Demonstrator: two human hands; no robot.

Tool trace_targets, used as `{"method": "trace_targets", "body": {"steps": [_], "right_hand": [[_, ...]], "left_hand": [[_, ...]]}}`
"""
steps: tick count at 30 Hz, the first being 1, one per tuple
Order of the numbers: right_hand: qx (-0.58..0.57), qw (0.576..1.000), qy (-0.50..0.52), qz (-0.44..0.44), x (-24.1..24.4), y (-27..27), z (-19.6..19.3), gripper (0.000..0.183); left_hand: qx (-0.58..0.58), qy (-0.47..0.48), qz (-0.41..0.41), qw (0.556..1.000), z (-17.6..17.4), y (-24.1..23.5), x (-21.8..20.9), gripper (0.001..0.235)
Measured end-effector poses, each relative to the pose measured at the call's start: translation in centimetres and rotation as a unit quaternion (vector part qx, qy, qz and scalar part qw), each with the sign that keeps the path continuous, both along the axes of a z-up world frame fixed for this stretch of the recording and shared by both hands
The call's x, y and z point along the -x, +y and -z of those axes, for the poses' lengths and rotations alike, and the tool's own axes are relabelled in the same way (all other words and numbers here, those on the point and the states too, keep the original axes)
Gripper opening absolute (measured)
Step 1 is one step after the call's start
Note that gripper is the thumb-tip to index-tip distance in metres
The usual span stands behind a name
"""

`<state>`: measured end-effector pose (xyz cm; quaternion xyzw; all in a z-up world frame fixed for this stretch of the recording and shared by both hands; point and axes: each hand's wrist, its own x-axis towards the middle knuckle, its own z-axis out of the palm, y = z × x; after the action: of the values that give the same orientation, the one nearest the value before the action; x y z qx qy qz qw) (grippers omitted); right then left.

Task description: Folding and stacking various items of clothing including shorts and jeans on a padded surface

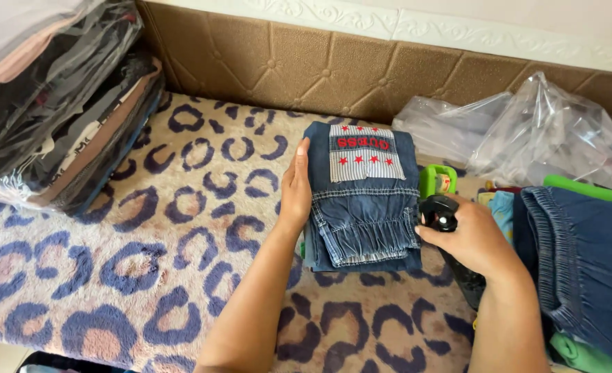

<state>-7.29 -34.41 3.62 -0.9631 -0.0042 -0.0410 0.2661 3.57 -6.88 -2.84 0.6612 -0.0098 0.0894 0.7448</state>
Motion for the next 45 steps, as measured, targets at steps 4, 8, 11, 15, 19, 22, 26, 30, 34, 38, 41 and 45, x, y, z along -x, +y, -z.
{"method": "trace_targets", "body": {"steps": [4,8,11,15,19,22,26,30,34,38,41,45], "right_hand": [[-0.041,0.982,-0.161,0.086,-0.6,-2.0,1.3,0.037],[0.009,0.914,-0.343,0.216,-2.5,-4.7,1.8,0.033],[0.086,0.84,-0.504,0.183,-4.6,-5.1,0.8,0.025],[0.028,0.802,-0.561,0.201,-8.8,-5.8,0.7,0.029],[-0.036,0.834,-0.399,0.379,-16.2,-12.0,9.2,0.064],[-0.061,0.859,-0.37,0.349,-14.6,-10.6,7.7,0.051],[-0.128,0.883,-0.319,0.32,-8.5,-5.7,3.1,0.107],[-0.211,0.895,-0.343,0.19,1.8,-1.5,-5.3,0.104],[-0.098,0.946,-0.269,0.155,11.0,-2.7,-12.6,0.081],[-0.074,0.953,-0.11,0.271,10.2,-12.7,-11.0,0.058],[0.072,0.937,0.063,0.337,7.8,-22.2,-5.4,0.064],[0.165,0.921,0.159,0.316,6.6,-25.5,-1.7,0.068]], "left_hand": [[-0.021,0.004,0.003,1.0,0.1,-0.1,0.2,0.07],[-0.051,-0.008,0.006,0.999,0.7,-0.2,-0.1,0.07],[-0.068,-0.017,0.003,0.998,1.0,-0.3,-0.2,0.068],[-0.059,-0.012,0.014,0.998,-0.1,0.0,0.5,0.072],[-0.097,-0.032,0.0,0.995,-0.2,0.2,0.6,0.058],[-0.102,-0.04,0.004,0.994,-0.3,0.4,0.3,0.059],[-0.068,-0.077,-0.005,0.995,-0.7,0.1,0.7,0.058],[-0.142,-0.232,-0.068,0.96,-4.1,-0.7,3.9,0.052],[-0.031,-0.242,0.089,0.966,-7.5,-5.1,10.1,0.057],[-0.041,-0.076,0.328,0.941,-7.4,-12.9,13.3,0.07],[-0.073,0.038,0.429,0.899,-9.6,-18.0,14.1,0.095],[-0.272,-0.124,0.392,0.87,-9.3,-26.1,11.1,0.084]]}}
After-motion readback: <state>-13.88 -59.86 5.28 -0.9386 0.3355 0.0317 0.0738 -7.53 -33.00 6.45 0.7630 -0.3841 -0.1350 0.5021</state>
